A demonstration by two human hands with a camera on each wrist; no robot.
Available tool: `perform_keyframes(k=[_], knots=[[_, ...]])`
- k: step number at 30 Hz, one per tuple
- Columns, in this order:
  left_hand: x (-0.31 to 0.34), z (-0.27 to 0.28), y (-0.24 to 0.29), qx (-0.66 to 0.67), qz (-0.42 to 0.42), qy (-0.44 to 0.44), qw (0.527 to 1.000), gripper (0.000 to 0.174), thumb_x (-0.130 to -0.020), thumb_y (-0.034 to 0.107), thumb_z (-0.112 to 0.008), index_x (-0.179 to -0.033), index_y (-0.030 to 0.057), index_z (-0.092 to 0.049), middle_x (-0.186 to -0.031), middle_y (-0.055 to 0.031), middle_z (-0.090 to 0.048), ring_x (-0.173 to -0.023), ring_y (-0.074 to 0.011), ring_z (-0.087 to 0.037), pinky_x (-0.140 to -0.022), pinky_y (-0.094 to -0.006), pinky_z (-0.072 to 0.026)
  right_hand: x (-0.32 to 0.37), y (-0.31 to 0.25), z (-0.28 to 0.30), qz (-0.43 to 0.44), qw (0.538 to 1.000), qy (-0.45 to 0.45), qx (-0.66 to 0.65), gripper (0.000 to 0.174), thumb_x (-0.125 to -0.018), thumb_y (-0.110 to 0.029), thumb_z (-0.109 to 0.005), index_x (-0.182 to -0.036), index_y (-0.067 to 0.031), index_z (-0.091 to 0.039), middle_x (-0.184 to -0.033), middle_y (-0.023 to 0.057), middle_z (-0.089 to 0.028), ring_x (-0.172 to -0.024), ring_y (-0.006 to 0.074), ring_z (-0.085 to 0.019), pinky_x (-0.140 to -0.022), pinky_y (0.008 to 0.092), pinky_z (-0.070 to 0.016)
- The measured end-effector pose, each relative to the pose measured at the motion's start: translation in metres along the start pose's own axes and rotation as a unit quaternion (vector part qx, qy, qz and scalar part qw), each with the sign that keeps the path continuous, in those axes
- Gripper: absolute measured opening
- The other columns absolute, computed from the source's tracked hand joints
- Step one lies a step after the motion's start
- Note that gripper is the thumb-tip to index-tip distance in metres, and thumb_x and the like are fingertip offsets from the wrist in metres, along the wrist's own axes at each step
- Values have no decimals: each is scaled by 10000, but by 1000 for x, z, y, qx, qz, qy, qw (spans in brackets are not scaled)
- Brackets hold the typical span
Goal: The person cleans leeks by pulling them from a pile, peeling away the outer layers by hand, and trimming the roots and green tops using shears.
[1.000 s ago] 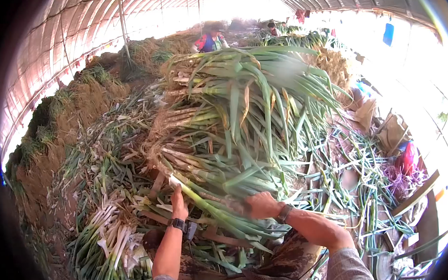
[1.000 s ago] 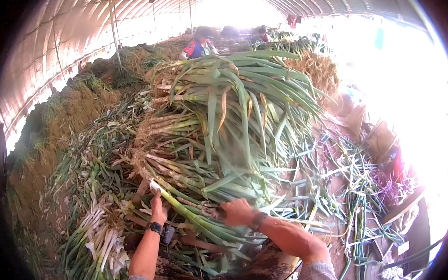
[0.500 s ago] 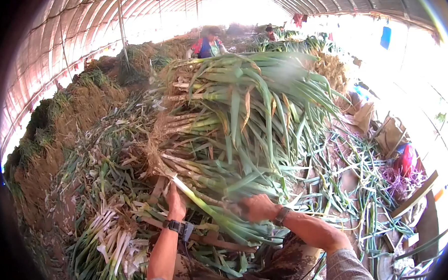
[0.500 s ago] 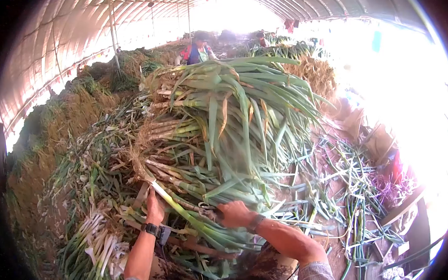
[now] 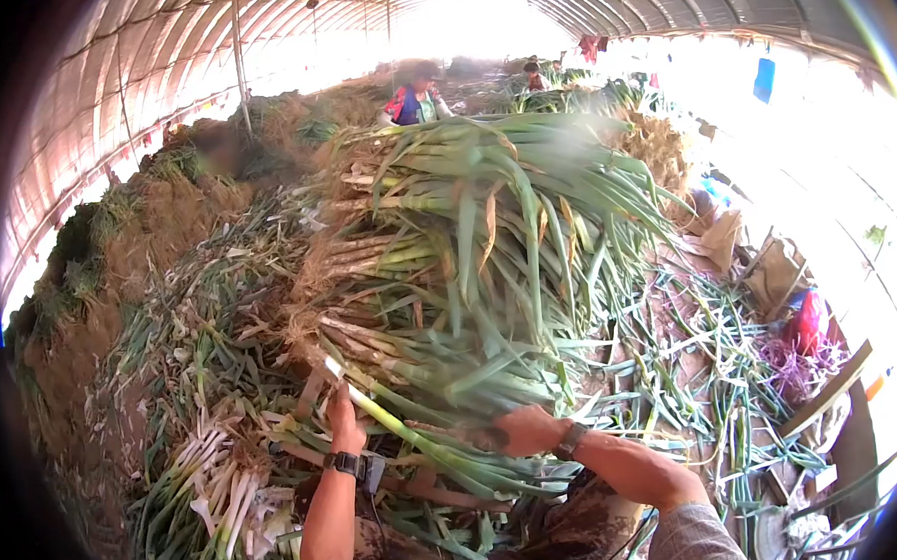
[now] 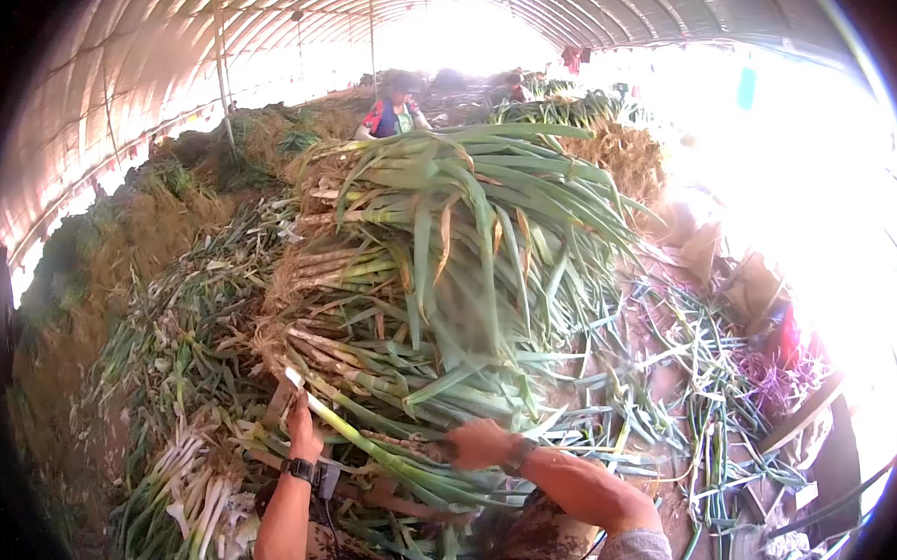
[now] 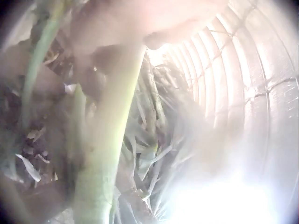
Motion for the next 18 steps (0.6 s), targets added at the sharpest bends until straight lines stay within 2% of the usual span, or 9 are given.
perform_keyframes(k=[3, 5, 7, 9, 10, 12, 15, 17, 18], knots=[[-32, 6, -38, -49, 61, -120, 990, 382, -921, 323, -624, -1200, 91, -504, -1007, -81, -557, -861, -288, -611, -681, -524, -556, 5, 5, -1, -9, 1000, -10, 17, 427, -873, -494, -526, -980, -111, -685, -829, 152, -691, -762, 345, -672, -690, 453, -535], [-22, 4, -56, -85, 84, -157, 980, 413, -902, 246, -649, -1260, 125, -482, -1138, -89, -502, -979, -308, -581, -689, -580, -565, 9, 3, 3, -17, 1000, -10, 13, 401, -868, -469, -528, -966, -115, -687, -819, 150, -688, -750, 336, -671, -674, 447, -535], [-24, 4, -67, -97, 107, -162, 976, 470, -889, 243, -684, -1303, 130, -491, -1291, -106, -468, -1176, -352, -494, -841, -683, -448, 12, 1, 7, -28, 1000, -11, 6, 374, -863, -445, -530, -953, -118, -688, -809, 148, -685, -739, 326, -670, -659, 440, -536], [-13, 1, -51, -111, 89, -149, 978, 479, -888, 328, -686, -1276, 121, -499, -1228, -101, -523, -1137, -330, -528, -852, -644, -467, 16, -2, 11, -34, 998, -42, -17, 378, -883, -453, -525, -932, -115, -686, -779, 151, -676, -709, 326, -664, -642, 441, -535], [-16, -1, -37, -51, 66, -160, 984, 434, -890, 362, -675, -1208, 118, -508, -1118, -92, -550, -1064, -299, -565, -771, -560, -522, 13, 6, 4, -36, 998, -40, -17, 378, -883, -453, -525, -932, -115, -686, -779, 151, -676, -709, 326, -664, -642, 441, -535], [8, -20, 6, 78, -12, -181, 980, 412, -881, 456, -657, -1098, 128, -535, -927, -62, -590, -944, -231, -607, -703, -435, -557, 6, 20, -8, 26, 997, 69, -39, 413, -886, -495, -527, -919, -111, -678, -746, 153, -666, -681, 338, -657, -632, 452, -530], [1, -12, -27, 98, 49, -186, 976, 413, -918, 473, -617, -1100, 108, -553, -971, -75, -608, -861, -260, -606, -774, -520, -494, 6, 23, -7, 36, 995, 93, -19, 372, -868, -457, -545, -910, -110, -672, -743, 157, -663, -695, 356, -656, -633, 471, -524], [-18, -3, -67, -49, 95, -127, 986, 240, -959, 254, -600, -1124, 93, -533, -944, -73, -599, -857, -260, -602, -801, -505, -478, 10, 12, 4, 16, 997, 71, -25, 336, -844, -420, -557, -898, -109, -671, -750, 159, -665, -709, 365, -656, -641, 478, -523], [-22, -5, -68, -50, 95, -130, 986, 240, -959, 254, -600, -1124, 93, -533, -944, -73, -599, -857, -260, -602, -801, -505, -478, 14, 12, 7, -8, 998, 47, -30, 301, -821, -384, -570, -886, -108, -671, -756, 161, -667, -724, 373, -656, -648, 484, -521]])
Point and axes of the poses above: each hand's wrist, its own x-axis away from the middle knuckle, its own z-axis out of the back of the hand, y = z × x, the point moved 5 cm from there along -x, towards the middle knuckle
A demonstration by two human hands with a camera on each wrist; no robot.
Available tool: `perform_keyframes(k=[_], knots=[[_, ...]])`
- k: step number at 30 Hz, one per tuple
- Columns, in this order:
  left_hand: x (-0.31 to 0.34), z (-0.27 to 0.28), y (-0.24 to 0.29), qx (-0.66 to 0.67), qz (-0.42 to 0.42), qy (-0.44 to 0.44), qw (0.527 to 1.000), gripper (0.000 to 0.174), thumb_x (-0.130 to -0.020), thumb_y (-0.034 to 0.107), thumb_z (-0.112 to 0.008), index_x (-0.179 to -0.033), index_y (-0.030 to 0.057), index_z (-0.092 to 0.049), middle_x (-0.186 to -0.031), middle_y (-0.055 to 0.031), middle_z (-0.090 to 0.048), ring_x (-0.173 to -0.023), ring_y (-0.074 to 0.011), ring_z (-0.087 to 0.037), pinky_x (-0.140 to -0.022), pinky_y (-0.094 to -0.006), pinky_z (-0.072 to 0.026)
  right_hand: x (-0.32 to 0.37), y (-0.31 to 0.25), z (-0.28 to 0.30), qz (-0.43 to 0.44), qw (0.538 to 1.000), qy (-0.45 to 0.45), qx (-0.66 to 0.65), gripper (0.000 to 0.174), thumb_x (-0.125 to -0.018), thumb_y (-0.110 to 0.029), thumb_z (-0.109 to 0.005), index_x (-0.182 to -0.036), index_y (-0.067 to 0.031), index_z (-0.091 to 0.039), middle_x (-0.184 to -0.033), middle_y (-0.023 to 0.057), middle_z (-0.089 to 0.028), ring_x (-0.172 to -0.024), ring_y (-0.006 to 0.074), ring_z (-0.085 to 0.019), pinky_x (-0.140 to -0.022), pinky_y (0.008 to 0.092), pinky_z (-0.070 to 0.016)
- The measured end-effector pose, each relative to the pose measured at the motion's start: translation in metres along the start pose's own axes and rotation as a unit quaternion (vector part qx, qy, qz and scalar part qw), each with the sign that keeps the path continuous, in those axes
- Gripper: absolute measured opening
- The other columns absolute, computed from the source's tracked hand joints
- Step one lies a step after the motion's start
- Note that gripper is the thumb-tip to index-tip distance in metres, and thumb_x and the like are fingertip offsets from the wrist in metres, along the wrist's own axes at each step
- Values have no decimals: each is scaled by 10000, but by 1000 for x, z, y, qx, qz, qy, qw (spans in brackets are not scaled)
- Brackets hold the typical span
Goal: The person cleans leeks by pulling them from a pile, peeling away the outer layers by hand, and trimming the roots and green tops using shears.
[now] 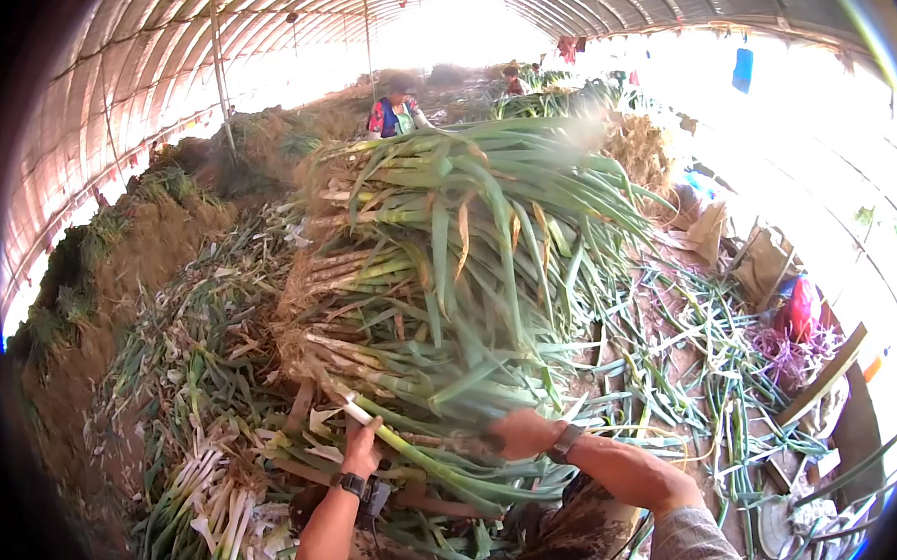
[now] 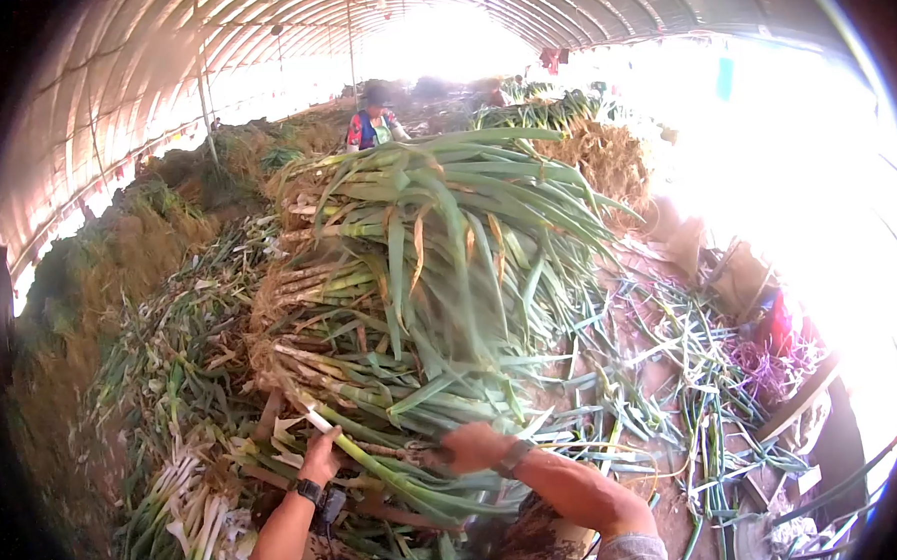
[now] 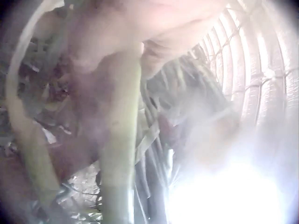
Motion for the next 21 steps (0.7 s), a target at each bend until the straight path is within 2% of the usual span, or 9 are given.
perform_keyframes(k=[4, 5, 8, 9, 12, 13, 15, 19, 21], knots=[[26, -19, 47, 154, -91, -109, 978, 178, -963, 245, -578, -1004, 79, -529, -880, -71, -582, -858, -253, -608, -774, -502, -535, -1, 11, -13, 26, 999, 9, 18, 319, -838, -402, -567, -869, -102, -673, -762, 160, -670, -731, 377, -656, -657, 487, -523], [31, -20, 62, 219, -122, -68, 966, 198, -940, 209, -609, -1034, 48, -542, -868, -79, -588, -783, -240, -619, -702, -461, -550, 0, 13, -13, 29, 999, 21, 2, 326, -839, -408, -569, -861, -99, -673, -756, 157, -668, -720, 373, -657, -655, 484, -524], [5, 3, 4, 77, 1, -8, 997, 172, -916, 173, -639, -1016, 66, -547, -843, -74, -599, -737, -262, -618, -708, -513, -546, 1, 8, -8, 14, 1000, -1, -7, 319, -835, -398, -573, -866, -96, -674, -745, 152, -666, -705, 362, -658, -640, 477, -524], [6, -1, -6, 55, 32, -42, 997, 182, -913, 162, -646, -1045, 73, -559, -880, -77, -609, -773, -256, -618, -708, -532, -542, 3, 8, -6, -11, 1000, -28, -5, 305, -830, -381, -574, -880, -97, -674, -741, 149, -664, -700, 355, -658, -628, 472, -525], [29, -29, 20, 72, -17, -128, 989, 212, -934, 224, -632, -1079, 86, -561, -938, -74, -602, -868, -254, -606, -744, -500, -532, 5, 3, -3, -12, 997, -69, 28, 283, -811, -352, -581, -915, -105, -669, -722, 148, -659, -670, 348, -654, -593, 462, -520], [44, -42, 46, 100, -55, -157, 981, 244, -947, 278, -622, -1084, 90, -551, -959, -76, -595, -911, -259, -600, -782, -493, -528, 1, 8, -6, 0, 999, -10, 35, 287, -810, -351, -581, -927, -104, -667, -708, 148, -654, -652, 346, -651, -580, 459, -518], [10, -17, 51, 77, -158, -138, 975, 341, -955, 391, -598, -1129, 101, -551, -1010, -72, -594, -967, -241, -587, -806, -435, -522, -3, 18, -17, 39, 996, 75, 23, 295, -811, -354, -584, -932, -96, -659, -667, 151, -639, -613, 346, -642, -564, 460, -512], [26, -29, 56, 142, -114, -106, 978, 456, -953, 533, -535, -1172, 133, -551, -1059, -45, -588, -968, -210, -565, -832, -401, -477, -6, -3, 12, 27, 991, 132, 4, 342, -807, -356, -628, -970, -56, -640, -752, 187, -671, -712, 372, -657, -670, 485, -506], [49, -51, 63, 135, -107, -137, 976, 489, -957, 576, -490, -1152, 133, -559, -976, -32, -589, -923, -211, -568, -827, -404, -476, -14, -6, 10, 68, 982, 176, -6, 347, -796, -342, -650, -983, -49, -642, -773, 193, -672, -748, 375, -657, -697, 480, -506]])
Point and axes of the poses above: each hand's wrist, its own x-axis away from the middle knuckle, its own z-axis out of the back of the hand, y = z × x, the point moved 5 cm from there along -x, towards the middle knuckle
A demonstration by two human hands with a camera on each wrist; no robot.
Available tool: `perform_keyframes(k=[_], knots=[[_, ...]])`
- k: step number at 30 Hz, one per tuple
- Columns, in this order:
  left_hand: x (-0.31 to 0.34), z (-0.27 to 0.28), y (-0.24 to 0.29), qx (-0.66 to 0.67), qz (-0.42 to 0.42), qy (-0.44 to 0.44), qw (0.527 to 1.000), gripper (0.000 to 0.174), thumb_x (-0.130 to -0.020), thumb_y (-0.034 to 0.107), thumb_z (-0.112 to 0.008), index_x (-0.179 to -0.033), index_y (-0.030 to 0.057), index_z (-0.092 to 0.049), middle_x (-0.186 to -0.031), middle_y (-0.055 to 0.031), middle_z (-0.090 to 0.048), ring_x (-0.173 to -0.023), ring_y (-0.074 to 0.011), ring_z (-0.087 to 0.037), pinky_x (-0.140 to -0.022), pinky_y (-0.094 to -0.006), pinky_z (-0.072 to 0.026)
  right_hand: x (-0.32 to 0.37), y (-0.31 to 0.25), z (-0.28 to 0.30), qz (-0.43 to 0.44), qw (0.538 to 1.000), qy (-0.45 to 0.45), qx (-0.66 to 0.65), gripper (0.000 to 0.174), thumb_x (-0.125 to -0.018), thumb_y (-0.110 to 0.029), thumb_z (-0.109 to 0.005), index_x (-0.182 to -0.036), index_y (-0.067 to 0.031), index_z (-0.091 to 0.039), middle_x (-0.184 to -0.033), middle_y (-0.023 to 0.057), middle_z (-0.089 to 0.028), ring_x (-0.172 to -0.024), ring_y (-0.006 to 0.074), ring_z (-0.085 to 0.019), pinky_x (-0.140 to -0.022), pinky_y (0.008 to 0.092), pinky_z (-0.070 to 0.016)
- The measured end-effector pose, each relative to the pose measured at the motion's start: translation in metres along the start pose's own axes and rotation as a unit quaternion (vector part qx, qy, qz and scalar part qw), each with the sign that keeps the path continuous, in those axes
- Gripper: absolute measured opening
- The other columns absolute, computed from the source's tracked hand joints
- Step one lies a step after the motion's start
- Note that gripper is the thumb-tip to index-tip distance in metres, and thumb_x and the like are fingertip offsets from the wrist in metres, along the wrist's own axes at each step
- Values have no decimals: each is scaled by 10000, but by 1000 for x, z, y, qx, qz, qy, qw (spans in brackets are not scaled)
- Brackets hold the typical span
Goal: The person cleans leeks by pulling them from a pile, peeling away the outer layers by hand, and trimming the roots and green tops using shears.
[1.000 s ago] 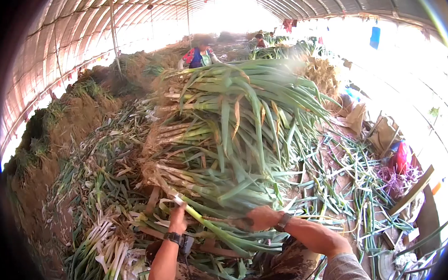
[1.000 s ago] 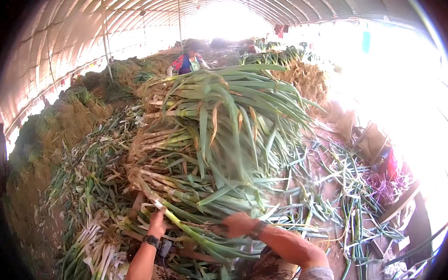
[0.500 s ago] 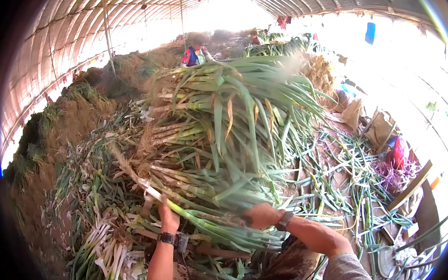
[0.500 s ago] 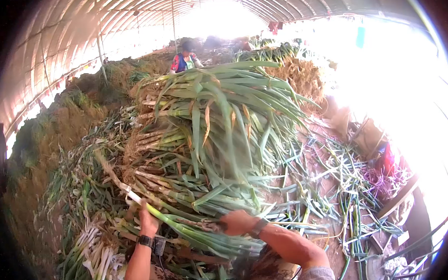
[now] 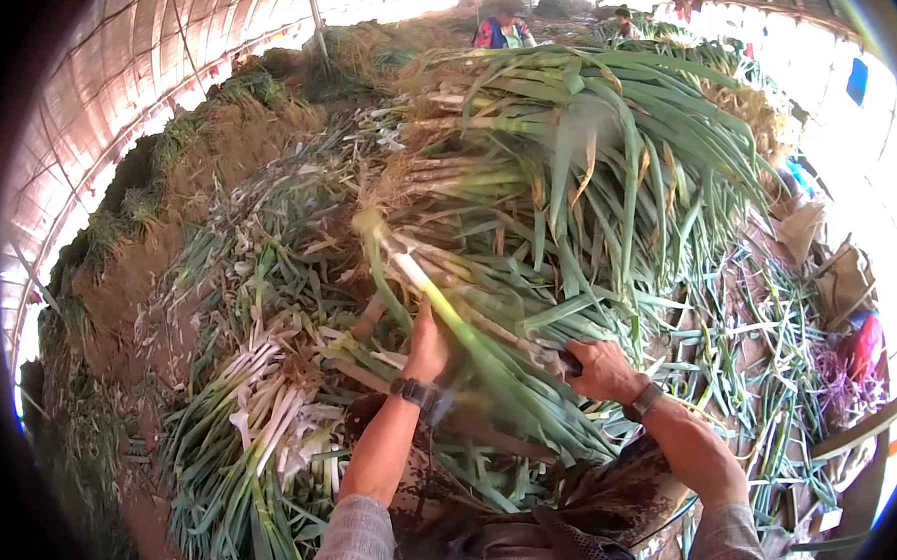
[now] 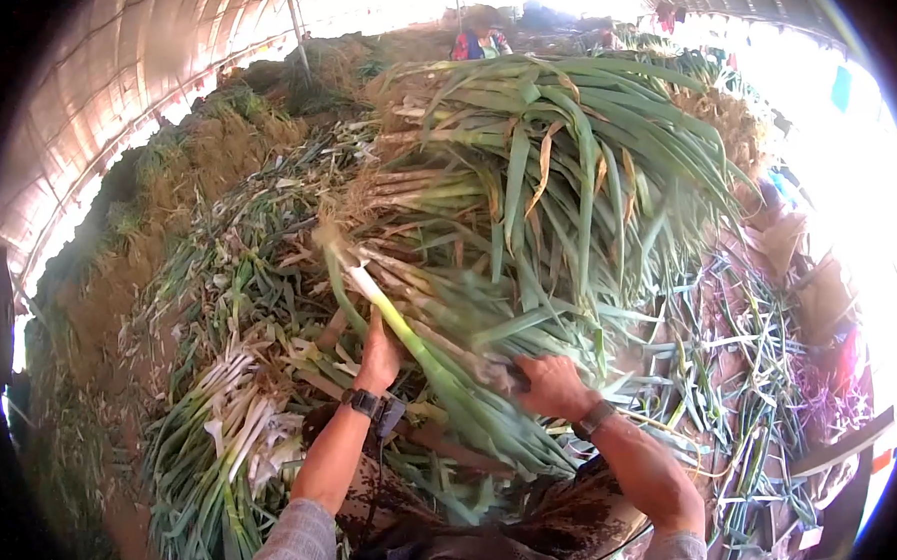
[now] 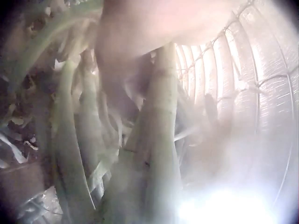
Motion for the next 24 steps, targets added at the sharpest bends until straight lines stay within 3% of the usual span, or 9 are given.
perform_keyframes(k=[2, 4, 6, 8, 10, 12, 18, 19, 24], knots=[[8, -13, -1, 38, 24, 25, 999, 476, -972, 569, -456, -1128, 135, -570, -890, -23, -588, -863, -217, -579, -794, -404, -493, -12, -5, 0, -38, 999, -18, -17, 350, -790, -337, -659, -990, -50, -648, -787, 196, -673, -766, 378, -657, -714, 479, -504], [-5, 1, -21, 57, 22, -104, 993, 465, -979, 549, -451, -1114, 123, -577, -837, -22, -592, -802, -217, -587, -764, -407, -505, -26, -10, 3, -79, 996, -33, -32, 353, -784, -332, -668, -997, -50, -654, -802, 199, -675, -783, 380, -656, -731, 479, -503], [-1, -7, -24, 63, 30, -70, 995, 453, -982, 535, -453, -1095, 115, -577, -837, -34, -599, -789, -232, -597, -758, -407, -508, -34, -12, 8, -95, 995, 3, -41, 367, -780, -350, -679, -997, -55, -667, -830, 207, -677, -812, 387, -655, -748, 483, -501], [-1, -4, -27, 100, 46, -25, 994, 452, -981, 525, -459, -1074, 101, -582, -878, -45, -617, -810, -246, -609, -765, -408, -511, -38, -15, 1, -6, 997, 59, -44, 280, -743, -251, -687, -924, -46, -627, -738, 198, -653, -711, 413, -628, -660, 509, -489], [-6, 8, -28, 89, 37, -64, 993, 424, -977, 499, -486, -1085, 101, -587, -913, -45, -622, -842, -242, -612, -776, -412, -514, -42, -13, -9, -18, 993, 98, -61, 285, -734, -249, -686, -933, -52, -634, -740, 200, -653, -714, 417, -628, -665, 509, -491], [-2, -1, -17, 73, 30, -106, 991, 399, -973, 472, -513, -1096, 100, -592, -949, -45, -627, -873, -238, -615, -787, -415, -518, -46, -10, -11, -38, 993, 101, -54, 303, -745, -262, -688, -951, -45, -645, -748, 203, -656, -715, 415, -628, -666, 506, -493], [-3, 4, 32, -46, -109, 33, 992, 375, -944, 337, -626, -1234, 121, -529, -1033, -35, -578, -965, -180, -576, -831, -372, -501, -45, -17, -9, -41, 997, 2, -65, 336, -783, -329, -671, -987, -62, -689, -845, 213, -682, -803, 392, -651, -759, 475, -511], [1, 5, 31, -15, -100, 64, 993, 307, -979, 300, -571, -1159, 52, -542, -1018, -45, -564, -913, -178, -568, -806, -373, -501, -44, -16, -9, -37, 998, 24, -55, 332, -764, -299, -676, -989, -55, -686, -821, 210, -679, -774, 398, -651, -735, 483, -513], [13, 3, 37, -6, -102, -10, 995, 297, -949, 235, -620, -1134, 9, -563, -1026, -61, -598, -916, -179, -593, -798, -360, -511, -42, -19, -8, -1, 997, 25, -75, 344, -776, -316, -682, -965, -29, -676, -777, 217, -662, -758, 402, -642, -700, 484, -503]])
Point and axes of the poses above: each hand's wrist, its own x-axis away from the middle knuckle, its own z-axis out of the back of the hand, y = z × x, the point moved 5 cm from there along -x, towards the middle knuckle
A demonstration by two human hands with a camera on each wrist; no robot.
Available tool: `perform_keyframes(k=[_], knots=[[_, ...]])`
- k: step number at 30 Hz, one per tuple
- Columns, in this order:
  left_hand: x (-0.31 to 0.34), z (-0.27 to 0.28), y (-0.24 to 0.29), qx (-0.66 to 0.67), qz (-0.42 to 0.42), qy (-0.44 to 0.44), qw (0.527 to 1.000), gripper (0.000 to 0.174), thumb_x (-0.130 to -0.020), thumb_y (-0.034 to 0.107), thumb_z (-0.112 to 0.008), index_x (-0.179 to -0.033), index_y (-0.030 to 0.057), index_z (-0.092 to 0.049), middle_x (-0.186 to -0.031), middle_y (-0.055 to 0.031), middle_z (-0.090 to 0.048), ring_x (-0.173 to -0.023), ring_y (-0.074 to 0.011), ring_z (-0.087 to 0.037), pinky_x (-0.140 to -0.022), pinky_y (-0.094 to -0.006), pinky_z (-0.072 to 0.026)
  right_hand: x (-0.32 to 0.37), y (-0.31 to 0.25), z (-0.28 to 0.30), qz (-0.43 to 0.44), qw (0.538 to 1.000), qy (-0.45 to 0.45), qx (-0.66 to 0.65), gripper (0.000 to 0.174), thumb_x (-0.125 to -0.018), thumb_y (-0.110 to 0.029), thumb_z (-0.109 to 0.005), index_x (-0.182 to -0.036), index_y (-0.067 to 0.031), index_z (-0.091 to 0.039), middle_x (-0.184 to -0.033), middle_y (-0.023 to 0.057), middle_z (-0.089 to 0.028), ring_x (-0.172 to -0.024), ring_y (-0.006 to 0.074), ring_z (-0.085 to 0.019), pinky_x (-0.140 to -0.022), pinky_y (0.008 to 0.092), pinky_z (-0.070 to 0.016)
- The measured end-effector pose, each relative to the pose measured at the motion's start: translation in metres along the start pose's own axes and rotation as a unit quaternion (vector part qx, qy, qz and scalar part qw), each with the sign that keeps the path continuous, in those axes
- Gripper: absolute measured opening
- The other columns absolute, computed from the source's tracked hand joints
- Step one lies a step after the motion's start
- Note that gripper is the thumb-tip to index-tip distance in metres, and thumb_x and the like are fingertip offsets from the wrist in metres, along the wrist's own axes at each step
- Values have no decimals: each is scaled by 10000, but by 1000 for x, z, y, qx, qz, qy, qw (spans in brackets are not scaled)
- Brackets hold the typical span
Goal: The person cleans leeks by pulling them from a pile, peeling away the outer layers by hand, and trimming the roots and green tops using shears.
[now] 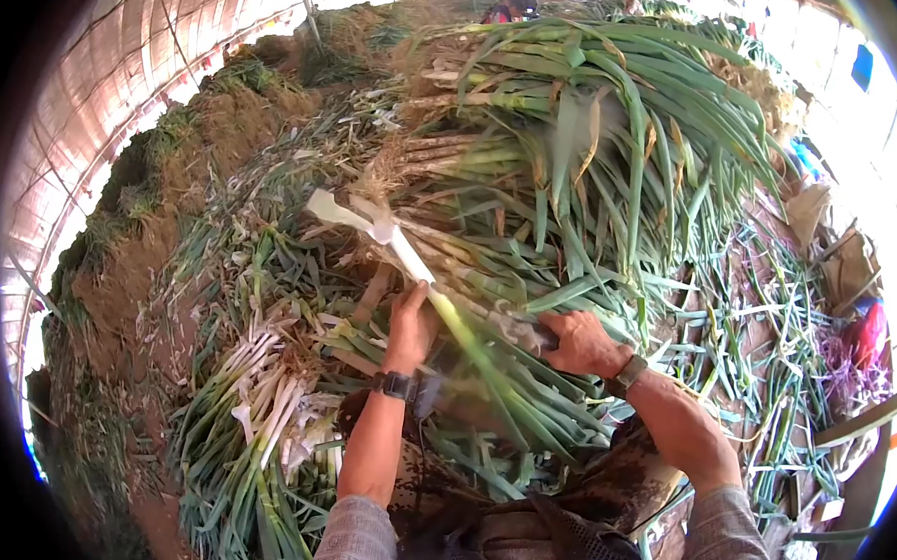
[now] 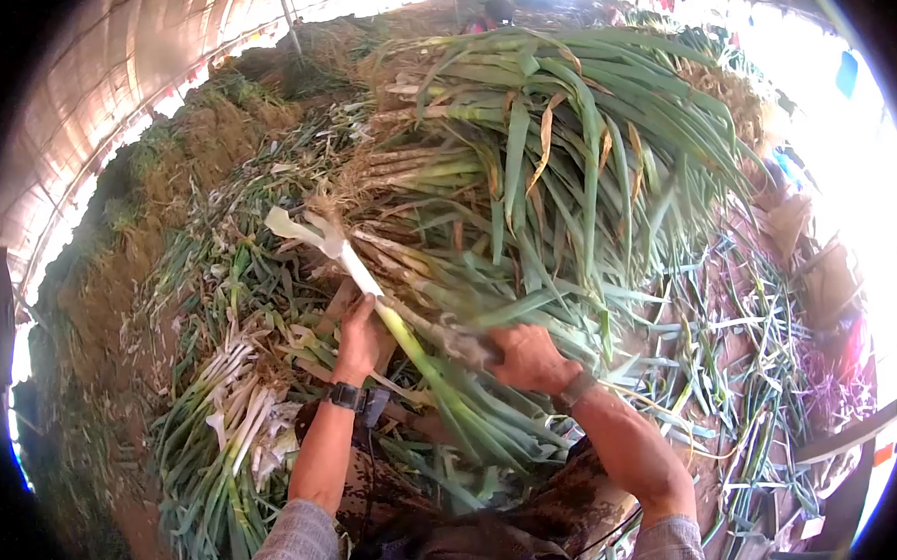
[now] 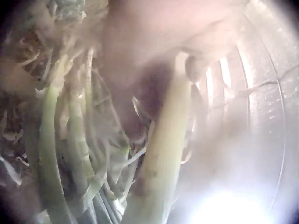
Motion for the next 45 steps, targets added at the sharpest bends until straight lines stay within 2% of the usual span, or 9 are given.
perform_keyframes(k=[3, 10, 11, 19, 22, 33, 42, 43, 45], knots=[[6, 8, -19, -103, 136, -111, 979, 264, -961, 209, -597, -1165, 42, -605, -1047, -81, -660, -983, -222, -626, -876, -418, -501, -1, -3, 2, -41, 999, 9, -11, 312, -776, -285, -665, -973, -43, -678, -801, 219, -672, -777, 401, -649, -734, 489, -509], [17, -3, -46, 29, 164, -97, 981, 285, -959, 224, -563, -1163, 25, -570, -1088, -82, -625, -1011, -225, -598, -902, -397, -477, 5, -4, -5, -20, 1000, -11, 3, 368, -768, -291, -673, -1055, -62, -657, -870, 225, -671, -843, 408, -641, -767, 499, -500], [15, 1, -52, 25, 163, -22, 986, 303, -984, 363, -530, -1076, 76, -562, -908, -56, -584, -850, -226, -572, -748, -440, -496, 5, -1, -1, -51, 999, 5, 0, 369, -766, -284, -671, -1060, -63, -650, -865, 225, -672, -844, 409, -641, -771, 501, -498], [14, -3, -53, 59, 166, 5, 984, 598, -947, 685, -331, -751, 142, -485, -539, 17, -344, -540, -172, -368, -501, -358, -357, 1, -3, 0, -44, 999, 2, 26, 386, -732, -275, -673, -1035, -37, -635, -838, 216, -670, -829, 411, -631, -751, 504, -479], [21, -17, -48, 32, 153, -66, 986, 593, -949, 681, -330, -752, 147, -496, -533, 14, -351, -493, -166, -350, -444, -342, -339, -2, 1, -2, -49, 997, 43, 47, 393, -715, -270, -675, -1021, -27, -628, -808, 215, -665, -804, 421, -626, -726, 510, -476], [15, 21, -68, 13, 144, 74, 987, 525, -961, 648, -380, -848, 150, -504, -633, 21, -411, -591, -151, -409, -507, -344, -360, -10, -22, 3, -27, 999, 19, 35, 312, -833, -309, -619, -1041, -81, -664, -833, 192, -688, -780, 371, -669, -732, 480, -523], [17, 10, -57, 27, 160, 160, 974, 529, -908, 705, -426, -863, 187, -521, -622, 36, -391, -568, -146, -415, -486, -337, -358, -18, -22, 5, -93, 995, -38, -18, 380, -764, -316, -658, -1033, -47, -646, -867, 239, -658, -852, 428, -619, -774, 502, -474], [10, 3, -40, 45, 138, 45, 988, 519, -914, 697, -422, -852, 194, -535, -599, 45, -393, -516, -131, -400, -445, -309, -339, -15, -20, 3, -94, 995, -41, -19, 380, -764, -316, -658, -1033, -47, -646, -867, 239, -658, -852, 428, -619, -774, 502, -474], [-8, 15, -17, 72, 76, 93, 990, 484, -920, 650, -474, -872, 176, -558, -617, 53, -429, -500, -120, -399, -439, -285, -362, -11, -20, 0, -38, 998, -46, -4, 378, -780, -339, -662, -1021, -48, -651, -831, 227, -662, -822, 430, -620, -747, 502, -479]])
Point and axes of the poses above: each hand's wrist, its own x-axis away from the middle knuckle, its own z-axis out of the back of the hand, y = z × x, the point moved 5 cm from there along -x, towards the middle knuckle
